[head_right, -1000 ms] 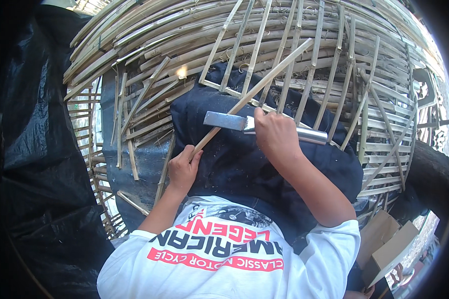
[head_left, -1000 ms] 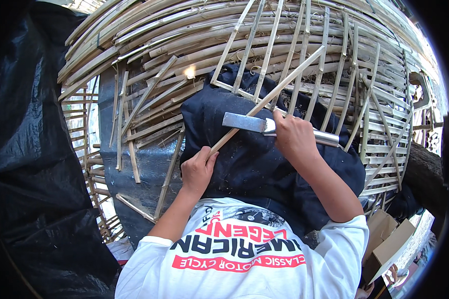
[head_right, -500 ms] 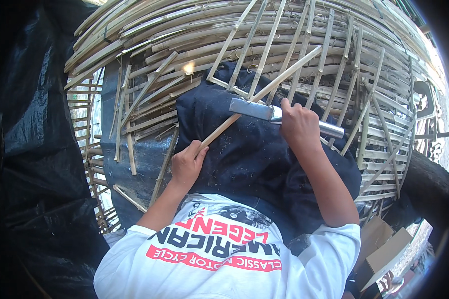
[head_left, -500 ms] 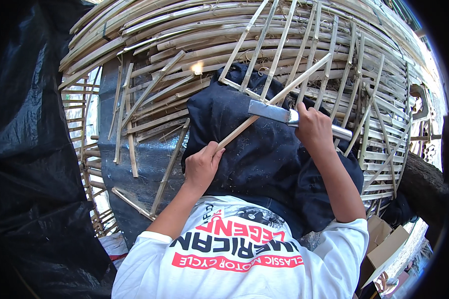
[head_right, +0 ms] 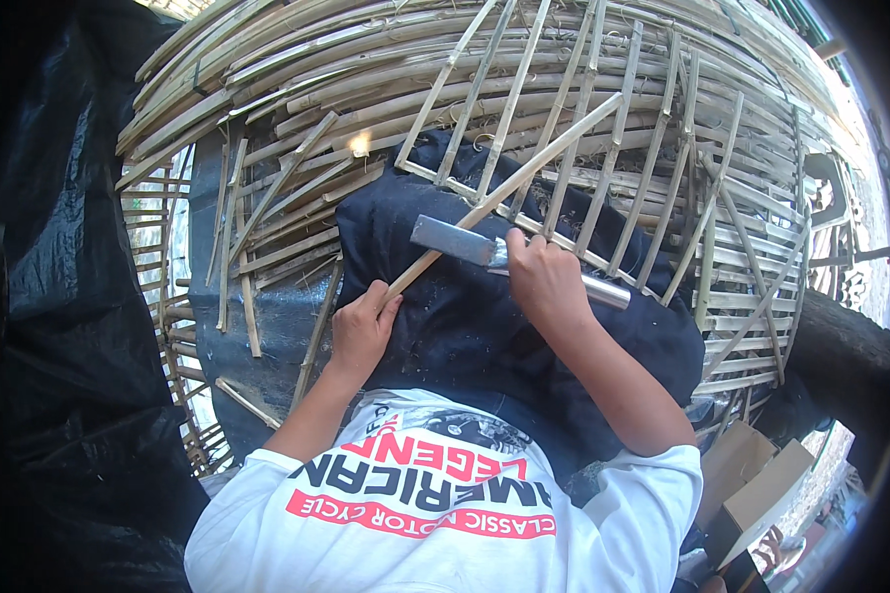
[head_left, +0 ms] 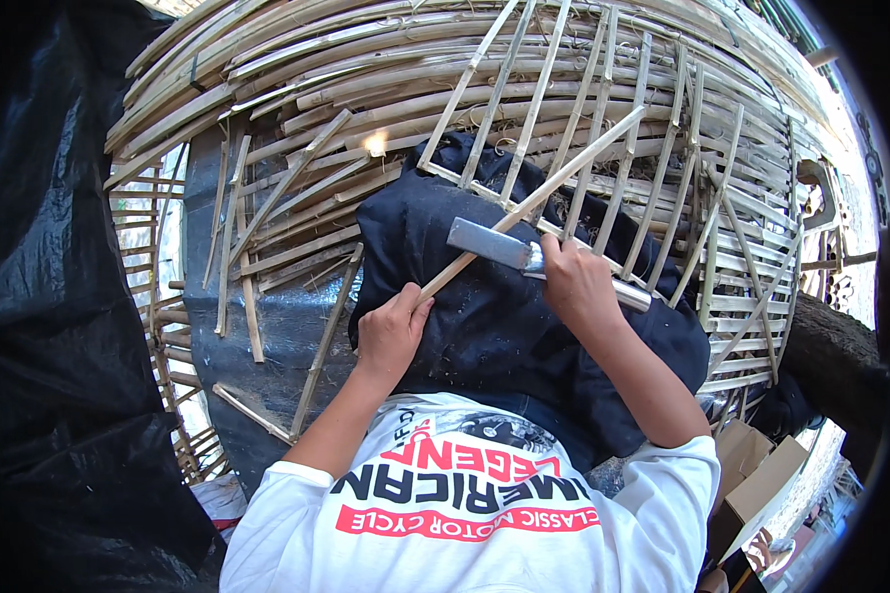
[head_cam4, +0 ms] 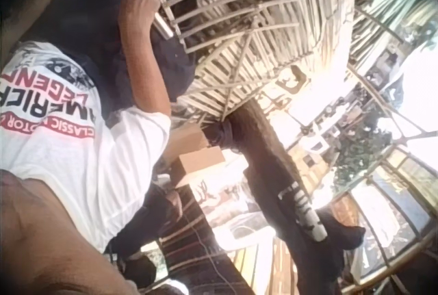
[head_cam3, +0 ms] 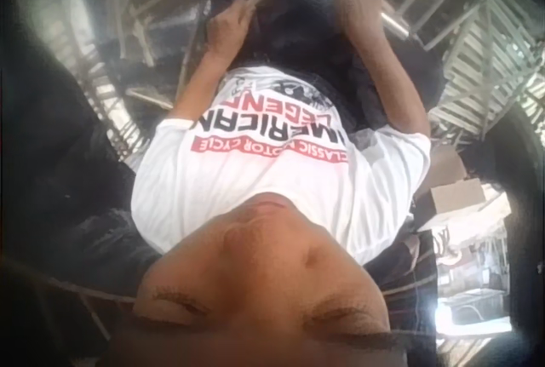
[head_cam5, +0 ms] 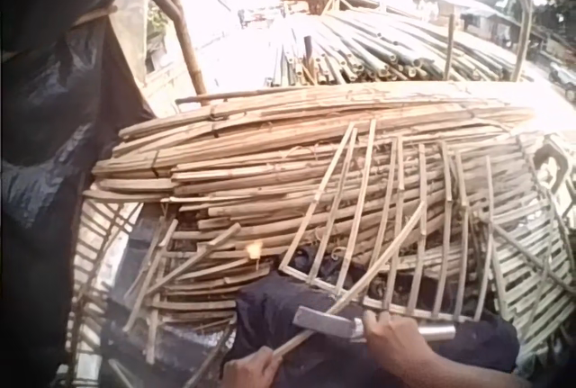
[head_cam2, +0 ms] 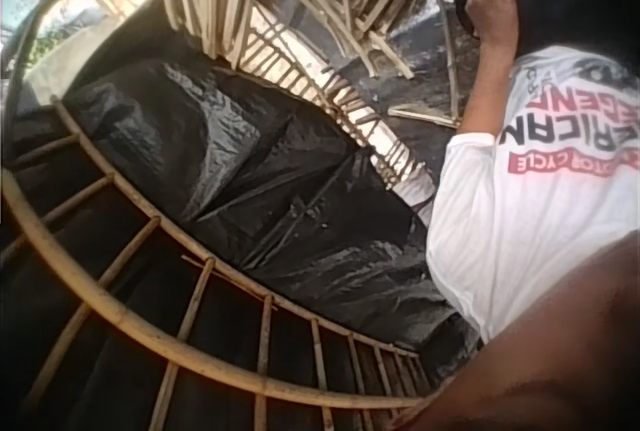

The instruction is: The person shaves bamboo strips using a machete and weaves a strip into a curved wooden frame.

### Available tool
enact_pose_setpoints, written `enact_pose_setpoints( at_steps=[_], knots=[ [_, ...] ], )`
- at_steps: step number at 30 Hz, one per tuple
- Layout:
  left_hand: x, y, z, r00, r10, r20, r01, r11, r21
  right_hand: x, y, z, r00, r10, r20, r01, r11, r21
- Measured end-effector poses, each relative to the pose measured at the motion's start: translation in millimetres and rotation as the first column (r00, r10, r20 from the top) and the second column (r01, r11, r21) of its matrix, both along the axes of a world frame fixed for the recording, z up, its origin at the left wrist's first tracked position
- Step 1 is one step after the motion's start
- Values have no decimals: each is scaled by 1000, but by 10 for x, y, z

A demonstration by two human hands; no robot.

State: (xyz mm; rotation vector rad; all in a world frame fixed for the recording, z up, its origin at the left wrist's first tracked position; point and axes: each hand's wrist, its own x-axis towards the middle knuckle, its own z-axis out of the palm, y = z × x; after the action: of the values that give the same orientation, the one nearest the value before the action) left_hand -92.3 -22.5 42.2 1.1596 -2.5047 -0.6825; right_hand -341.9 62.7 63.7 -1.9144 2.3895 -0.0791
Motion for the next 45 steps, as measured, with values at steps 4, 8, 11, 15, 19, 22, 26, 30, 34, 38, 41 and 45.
enact_pose_setpoints(
  at_steps=[4, 8, 11, 15, 19, 22, 26, 30, 34, 38, 41, 45],
  knots=[
    [59, 2, -16, 1000, 4, 2, -4, 1000, -13, -274, -189, 32, 976, -217, -26, 217, 976, -4],
    [2, 4, 15, 1000, 13, -5, -13, 1000, 20, -791, -145, 182, 924, -375, -78, 374, 927, -23],
    [-8, 4, -20, 1000, -19, -2, 19, 1000, -17, -429, -8, 120, 979, -202, -14, 202, 979, -2],
    [6, 14, -14, 1000, -13, 22, 14, 1000, -28, 35, 5, -61, 993, -23, 114, 20, 1000, 24],
    [5, 12, -7, 1000, -10, 26, 12, 998, -54, -206, -129, -10, 989, -135, 52, 135, 991, 14],
    [-19, 23, 17, 999, -13, 32, 15, 998, -53, -887, -112, 25, 893, -451, 14, 450, 893, 18],
    [-2, 11, -19, 1000, -13, 17, 14, 998, -57, -942, 35, 219, 896, -445, 20, 445, 895, -14],
    [-2, 33, -61, 1000, -15, -5, 15, 998, -64, -262, 120, 272, 949, -193, 249, 213, 976, -53],
    [-20, 33, -44, 1000, -21, 12, 22, 998, -66, 153, 9, 160, 949, -59, 309, 68, 998, -16],
    [3, 8, -21, 1000, -16, 26, 18, 998, -57, -403, -80, 8, 956, -258, 142, 274, 955, -110],
    [-13, -1, -11, 999, -31, 16, 31, 999, -19, -1112, 59, 36, 850, -513, 119, 526, 840, -133],
    [-13, -57, -9, 998, -36, -49, 38, 998, 49, -1022, 220, 200, 835, -478, 273, 540, 808, -237]
  ],
)
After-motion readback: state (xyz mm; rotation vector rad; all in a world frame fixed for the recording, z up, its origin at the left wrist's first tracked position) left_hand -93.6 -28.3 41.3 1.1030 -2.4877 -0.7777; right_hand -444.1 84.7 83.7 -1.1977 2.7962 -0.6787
